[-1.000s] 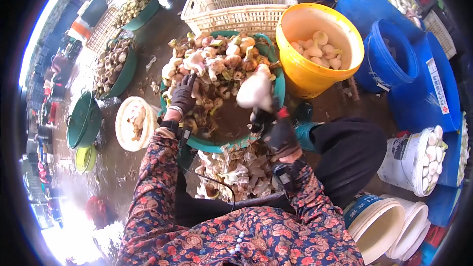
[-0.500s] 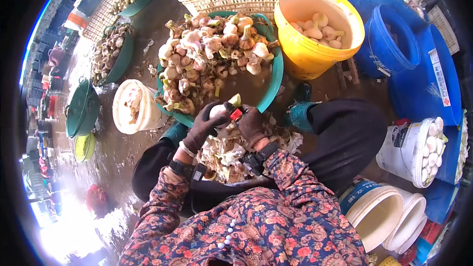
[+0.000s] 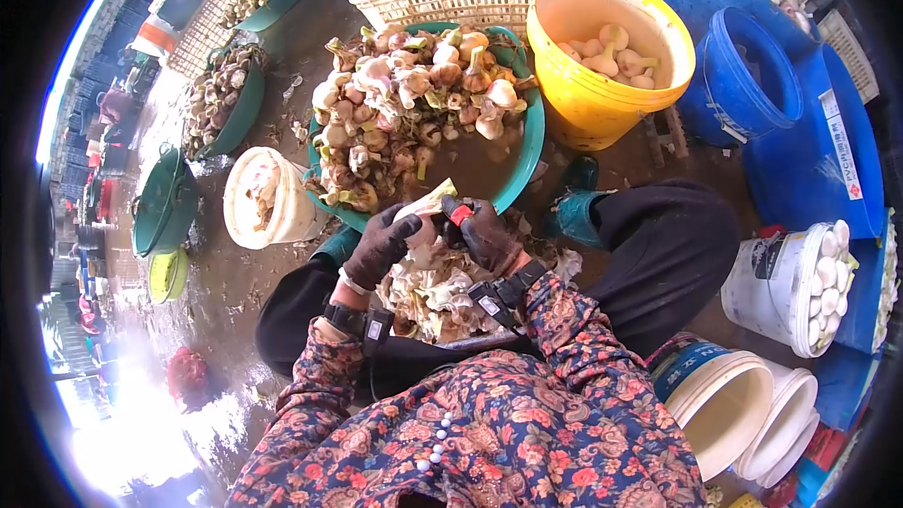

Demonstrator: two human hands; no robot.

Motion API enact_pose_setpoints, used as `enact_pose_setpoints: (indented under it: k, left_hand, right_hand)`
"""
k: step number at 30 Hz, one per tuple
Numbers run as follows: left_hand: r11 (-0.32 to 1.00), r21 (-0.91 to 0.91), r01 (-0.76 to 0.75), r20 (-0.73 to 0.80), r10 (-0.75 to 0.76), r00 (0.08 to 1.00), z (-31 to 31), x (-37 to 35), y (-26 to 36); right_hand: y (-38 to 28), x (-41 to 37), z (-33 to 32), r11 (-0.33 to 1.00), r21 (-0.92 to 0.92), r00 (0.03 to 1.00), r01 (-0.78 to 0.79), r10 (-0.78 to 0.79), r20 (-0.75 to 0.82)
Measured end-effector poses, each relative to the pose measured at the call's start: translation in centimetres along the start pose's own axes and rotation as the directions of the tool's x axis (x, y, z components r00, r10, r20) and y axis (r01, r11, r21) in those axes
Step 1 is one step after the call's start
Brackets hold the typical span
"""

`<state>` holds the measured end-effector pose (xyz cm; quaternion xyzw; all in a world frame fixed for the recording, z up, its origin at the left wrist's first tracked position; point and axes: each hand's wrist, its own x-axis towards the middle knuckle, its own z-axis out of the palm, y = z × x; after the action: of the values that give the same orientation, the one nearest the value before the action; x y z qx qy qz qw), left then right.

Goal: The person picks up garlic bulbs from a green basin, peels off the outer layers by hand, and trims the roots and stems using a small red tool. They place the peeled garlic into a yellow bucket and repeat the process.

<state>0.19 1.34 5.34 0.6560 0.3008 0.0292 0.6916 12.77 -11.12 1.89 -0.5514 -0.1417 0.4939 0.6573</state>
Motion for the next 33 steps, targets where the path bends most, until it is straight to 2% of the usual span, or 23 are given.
enact_pose_setpoints:
  k: [2, 4, 6, 7, 8, 10, 11, 12, 13, 14, 15, 16, 17, 18, 19, 20, 22, 24, 25, 28, 29, 31, 33]
  left_hand:
    - [0.913, -0.404, 0.057, 0.012, -0.056, 0.998, 0.4, 0.0, -1.9]
    - [0.863, -0.497, 0.088, -0.028, -0.117, 0.993, 1.4, 0.2, -2.7]
    - [0.91, -0.406, -0.089, -0.18, 0.016, 0.984, 3.5, 0.4, -2.7]
    - [0.892, -0.434, -0.128, -0.206, 0.041, 0.978, 4.1, 0.4, -3.0]
    - [0.914, -0.377, -0.149, -0.141, 0.102, 0.985, 4.0, 1.1, -4.8]
    - [0.972, -0.221, -0.076, -0.039, 0.069, 0.997, 3.2, 0.8, -4.5]
    - [0.984, 0.048, -0.173, -0.079, 0.176, 0.981, 2.4, 0.8, -4.3]
    - [0.916, 0.317, -0.248, -0.087, 0.288, 0.954, 1.9, 0.6, -3.5]
    - [0.842, 0.439, -0.313, -0.188, 0.427, 0.885, 1.9, 0.2, -2.6]
    - [0.63, 0.69, -0.356, -0.146, 0.604, 0.784, 1.3, 0.4, -2.3]
    - [0.544, 0.746, -0.385, -0.062, 0.633, 0.772, 1.0, 0.4, -0.9]
    - [0.454, 0.791, -0.41, 0.021, 0.65, 0.76, 0.9, 0.3, 0.2]
    - [0.458, 0.792, -0.404, 0.016, 0.645, 0.764, 0.7, 0.3, -0.1]
    - [0.517, 0.738, -0.434, 0.157, 0.495, 0.855, 0.5, 0.3, -0.6]
    - [0.581, 0.68, -0.448, 0.305, 0.331, 0.893, 0.4, 0.4, -1.0]
    - [0.581, 0.68, -0.446, 0.306, 0.328, 0.894, 0.7, 0.2, -1.6]
    - [0.591, 0.727, -0.349, 0.136, 0.375, 0.917, 2.1, -0.4, -2.6]
    - [0.607, 0.709, -0.358, 0.087, 0.429, 0.899, 3.0, -0.5, -4.1]
    - [0.697, 0.646, -0.311, -0.004, 0.411, 0.912, 3.4, -0.5, -4.9]
    - [0.797, 0.545, -0.26, -0.126, 0.385, 0.914, 3.8, -0.7, -5.7]
    - [0.842, 0.498, -0.207, -0.174, 0.331, 0.928, 4.0, -0.9, -5.2]
    - [0.88, 0.448, -0.157, -0.216, 0.277, 0.936, 4.0, -0.8, -5.0]
    - [0.963, 0.259, -0.076, -0.296, 0.153, 0.943, 3.9, -0.3, -5.6]
  right_hand:
    - [-0.4, -0.1, 0.4, 0.993, 0.116, 0.998, -0.001, 0.008, -0.06]
    - [1.3, 1.0, -0.4, 1.0, -0.001, 0.99, -0.021, 0.021, -0.139]
    - [2.7, 1.9, -0.9, 0.944, 0.29, 0.971, -0.157, 0.201, -0.126]
    - [3.1, 2.1, -0.7, 0.861, 0.499, 0.994, -0.1, 0.068, 0.082]
    - [4.0, 2.4, -1.3, 0.855, 0.504, 0.99, -0.125, 0.076, 0.117]
    - [2.9, 1.7, -1.7, 0.705, 0.662, 0.965, -0.253, 0.138, 0.221]
    - [2.6, 1.4, -1.5, 0.703, 0.664, 0.965, -0.256, 0.144, 0.219]
    - [2.0, 1.2, -1.0, 0.774, 0.608, 0.984, -0.177, 0.139, 0.11]
    - [1.7, 1.2, -0.8, 0.837, 0.537, 0.993, -0.101, 0.12, 0.0]
    - [2.3, 1.8, -1.6, 0.836, 0.539, 0.993, -0.102, 0.121, -0.001]
    - [3.8, 3.1, -3.0, 0.98, -0.193, 0.996, 0.046, -0.03, 0.086]
    - [5.5, 4.0, -3.9, 0.56, -0.789, 0.964, 0.251, -0.073, 0.255]
    - [6.9, 4.6, -4.1, 0.69, -0.698, 0.972, 0.189, -0.029, 0.235]
    - [7.6, 4.9, -4.0, 0.693, -0.697, 0.971, 0.187, -0.023, 0.238]
    - [8.3, 5.2, -4.0, 0.471, -0.827, 0.947, 0.306, -0.059, 0.316]
    - [8.9, 5.4, -4.2, 0.213, -0.89, 0.915, 0.404, -0.074, 0.398]
    - [6.1, 3.7, -3.9, 0.261, -0.916, 0.952, 0.303, -0.041, 0.303]
    - [6.4, 3.3, -4.1, 0.424, -0.899, 0.994, 0.111, -0.044, 0.101]
    - [6.2, 3.4, -3.6, 0.5, -0.864, 0.997, 0.058, -0.073, 0.024]
    - [1.6, 1.3, -1.7, 0.498, -0.866, 0.999, -0.044, 0.016, -0.042]
    - [1.0, 0.8, -1.5, 0.499, -0.866, 0.999, -0.043, 0.016, -0.041]
    - [0.3, 0.1, -1.2, 0.413, -0.879, 0.966, 0.237, -0.193, 0.169]
    - [1.2, 0.6, -1.1, 0.435, -0.88, 0.972, 0.189, -0.208, 0.106]
